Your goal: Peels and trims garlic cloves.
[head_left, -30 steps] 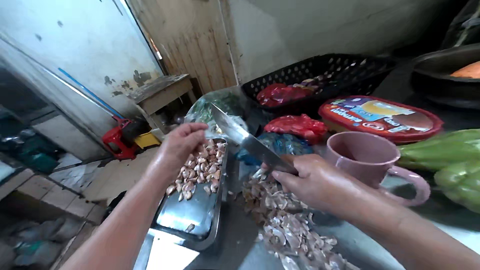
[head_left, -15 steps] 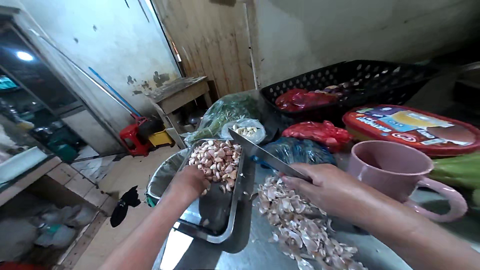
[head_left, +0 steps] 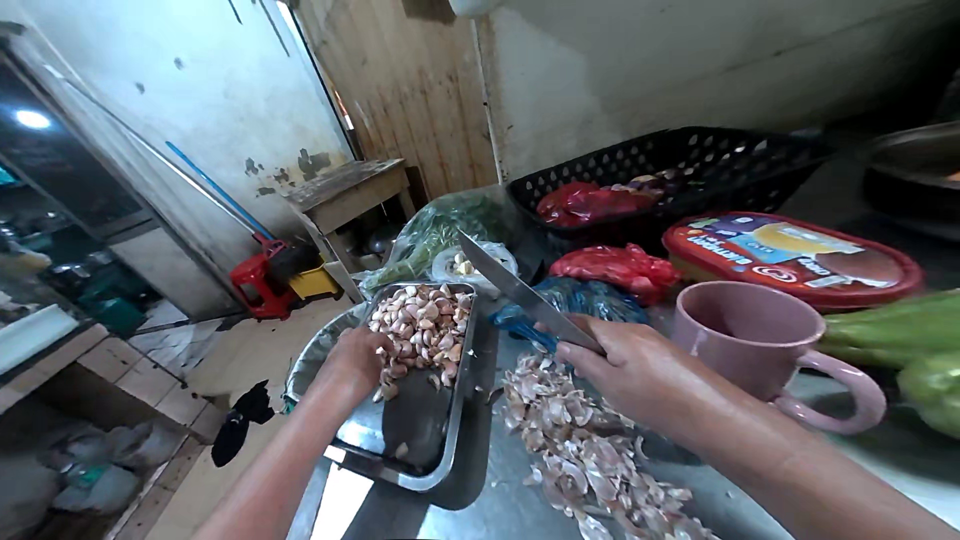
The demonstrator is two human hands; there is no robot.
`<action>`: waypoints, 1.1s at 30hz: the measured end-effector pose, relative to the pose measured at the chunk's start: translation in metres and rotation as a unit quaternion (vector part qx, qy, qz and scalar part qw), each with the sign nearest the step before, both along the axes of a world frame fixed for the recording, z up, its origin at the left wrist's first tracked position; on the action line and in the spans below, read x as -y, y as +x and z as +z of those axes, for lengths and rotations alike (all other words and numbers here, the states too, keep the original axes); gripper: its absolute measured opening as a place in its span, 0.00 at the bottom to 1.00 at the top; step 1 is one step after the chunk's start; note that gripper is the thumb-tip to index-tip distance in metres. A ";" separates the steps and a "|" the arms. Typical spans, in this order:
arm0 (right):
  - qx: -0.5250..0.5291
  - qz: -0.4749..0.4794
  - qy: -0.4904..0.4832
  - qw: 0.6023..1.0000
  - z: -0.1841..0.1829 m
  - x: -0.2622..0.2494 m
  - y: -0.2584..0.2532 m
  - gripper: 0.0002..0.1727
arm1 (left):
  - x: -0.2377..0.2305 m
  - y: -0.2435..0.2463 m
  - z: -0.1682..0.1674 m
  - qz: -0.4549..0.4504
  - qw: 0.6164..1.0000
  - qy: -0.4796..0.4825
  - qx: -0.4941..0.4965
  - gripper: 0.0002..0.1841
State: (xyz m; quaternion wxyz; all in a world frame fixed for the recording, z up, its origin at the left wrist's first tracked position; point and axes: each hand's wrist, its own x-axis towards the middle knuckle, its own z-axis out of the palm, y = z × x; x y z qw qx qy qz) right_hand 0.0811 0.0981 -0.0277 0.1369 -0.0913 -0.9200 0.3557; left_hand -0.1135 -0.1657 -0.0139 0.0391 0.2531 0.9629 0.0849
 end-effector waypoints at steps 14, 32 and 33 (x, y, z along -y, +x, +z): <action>0.008 0.023 0.051 0.998 -0.002 -0.001 -0.001 0.15 | -0.019 0.019 -0.018 -0.153 0.985 -0.079 -0.015 0.16; 0.070 0.072 -0.057 0.993 0.027 0.010 0.015 0.24 | -0.093 0.094 0.004 -0.116 0.942 0.307 0.066 0.11; 0.085 0.066 -0.053 0.993 0.030 0.009 0.014 0.25 | -0.099 0.098 0.003 -0.108 0.938 0.322 0.069 0.10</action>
